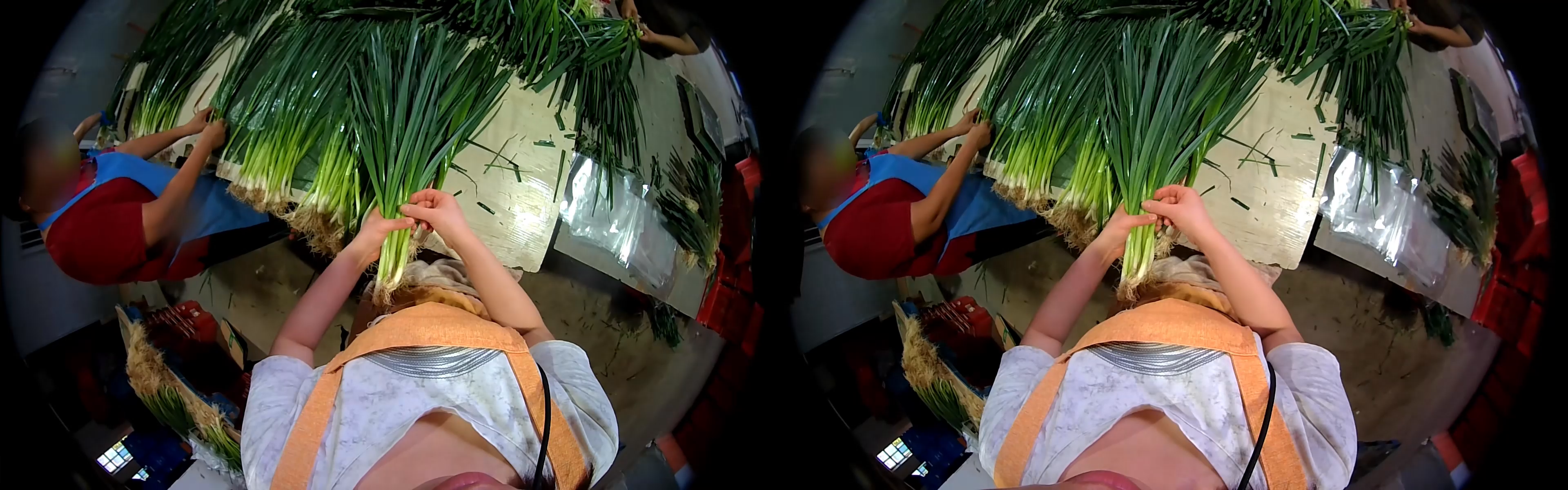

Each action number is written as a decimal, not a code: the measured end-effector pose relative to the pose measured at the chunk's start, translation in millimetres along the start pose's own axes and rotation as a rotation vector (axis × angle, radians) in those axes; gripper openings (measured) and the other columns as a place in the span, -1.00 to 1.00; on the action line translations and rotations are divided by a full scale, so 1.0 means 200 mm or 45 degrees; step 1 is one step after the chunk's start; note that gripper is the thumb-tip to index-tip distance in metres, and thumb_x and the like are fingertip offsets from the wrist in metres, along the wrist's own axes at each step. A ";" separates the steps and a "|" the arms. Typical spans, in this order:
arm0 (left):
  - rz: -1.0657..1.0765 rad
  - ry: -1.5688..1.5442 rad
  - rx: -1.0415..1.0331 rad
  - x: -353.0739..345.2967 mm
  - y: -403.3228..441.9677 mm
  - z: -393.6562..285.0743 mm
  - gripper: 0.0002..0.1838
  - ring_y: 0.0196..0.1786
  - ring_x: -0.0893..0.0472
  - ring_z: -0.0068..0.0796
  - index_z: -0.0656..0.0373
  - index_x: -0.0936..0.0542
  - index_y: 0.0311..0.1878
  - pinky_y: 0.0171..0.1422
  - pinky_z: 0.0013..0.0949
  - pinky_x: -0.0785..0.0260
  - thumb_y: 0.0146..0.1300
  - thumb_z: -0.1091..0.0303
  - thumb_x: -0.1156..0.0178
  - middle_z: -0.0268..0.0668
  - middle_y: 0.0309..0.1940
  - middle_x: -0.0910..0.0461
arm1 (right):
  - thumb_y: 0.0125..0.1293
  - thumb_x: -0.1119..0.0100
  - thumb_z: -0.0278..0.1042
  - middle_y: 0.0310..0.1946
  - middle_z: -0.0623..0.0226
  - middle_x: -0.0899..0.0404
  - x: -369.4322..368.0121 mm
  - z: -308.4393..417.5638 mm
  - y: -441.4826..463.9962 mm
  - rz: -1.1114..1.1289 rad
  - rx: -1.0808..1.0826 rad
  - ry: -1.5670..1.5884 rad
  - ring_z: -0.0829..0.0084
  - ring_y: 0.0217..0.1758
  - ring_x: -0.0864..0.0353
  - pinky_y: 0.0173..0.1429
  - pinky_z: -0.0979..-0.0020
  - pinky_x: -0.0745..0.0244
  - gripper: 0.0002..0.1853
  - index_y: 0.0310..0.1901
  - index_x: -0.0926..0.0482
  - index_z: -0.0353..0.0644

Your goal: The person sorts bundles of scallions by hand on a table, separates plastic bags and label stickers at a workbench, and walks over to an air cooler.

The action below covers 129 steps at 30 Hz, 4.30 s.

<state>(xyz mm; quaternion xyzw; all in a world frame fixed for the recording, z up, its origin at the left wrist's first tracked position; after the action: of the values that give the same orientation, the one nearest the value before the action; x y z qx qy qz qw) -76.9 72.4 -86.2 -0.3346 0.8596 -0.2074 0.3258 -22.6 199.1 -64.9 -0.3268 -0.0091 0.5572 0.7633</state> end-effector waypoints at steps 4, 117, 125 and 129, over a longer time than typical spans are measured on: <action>-0.063 0.062 -0.040 -0.04 -0.02 -0.02 -0.68 -0.35 -0.55 -0.47 0.27 -0.43 -0.09 -0.22 -0.42 -0.42 0.04 0.51 -0.20 -0.23 -0.36 -0.55 | 0.13 -0.28 -0.38 -0.69 0.37 -0.52 0.01 -0.03 0.04 0.007 -0.060 -0.117 0.62 -0.74 -0.44 -0.67 0.65 -0.18 -0.79 -0.46 -0.45 -0.28; -0.181 2.236 -0.933 -0.31 0.23 0.13 -0.42 0.33 -0.17 -0.23 0.02 -0.23 0.29 0.36 0.11 0.10 0.19 0.21 -0.08 -0.22 0.24 -0.26 | -0.06 -0.18 -0.62 -0.43 0.33 -0.37 0.78 0.13 -0.53 -0.875 0.548 0.212 0.48 -0.41 -0.42 -0.28 0.49 -0.35 -0.44 0.06 -0.28 -0.33; 0.070 2.495 -0.858 -0.51 0.64 0.24 -0.39 0.46 0.10 -0.26 -0.03 -0.07 0.38 0.45 0.10 0.34 0.25 0.31 0.06 -0.21 0.40 0.02 | -0.08 -0.22 -0.63 -0.46 0.33 -0.43 0.91 0.11 -0.64 -1.022 0.484 0.166 0.48 -0.48 -0.44 -0.37 0.48 -0.33 -0.60 -0.15 -0.36 -0.28; -0.046 2.680 -0.595 -0.43 0.66 0.13 -0.29 0.48 0.16 -0.30 0.02 0.10 0.43 0.48 0.01 0.43 0.20 0.39 0.14 -0.21 0.44 0.14 | -0.08 -0.21 -0.64 -0.48 0.33 -0.43 0.92 0.06 -0.67 -1.043 0.460 0.114 0.47 -0.48 -0.43 -0.36 0.47 -0.32 -0.65 -0.21 -0.37 -0.26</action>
<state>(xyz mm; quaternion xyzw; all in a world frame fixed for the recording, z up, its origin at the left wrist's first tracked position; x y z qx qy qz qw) -69.3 220.7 -144.4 -0.0548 0.7215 -0.2264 -0.6520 156.3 340.9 -50.6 -0.1814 -0.0073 0.1872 0.9654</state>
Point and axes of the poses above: each hand's wrist, its own y-axis towards the middle knuckle, its own x-axis out of the back of the hand, z = x × y, the point moved 4 cm from there along y, towards the middle knuckle
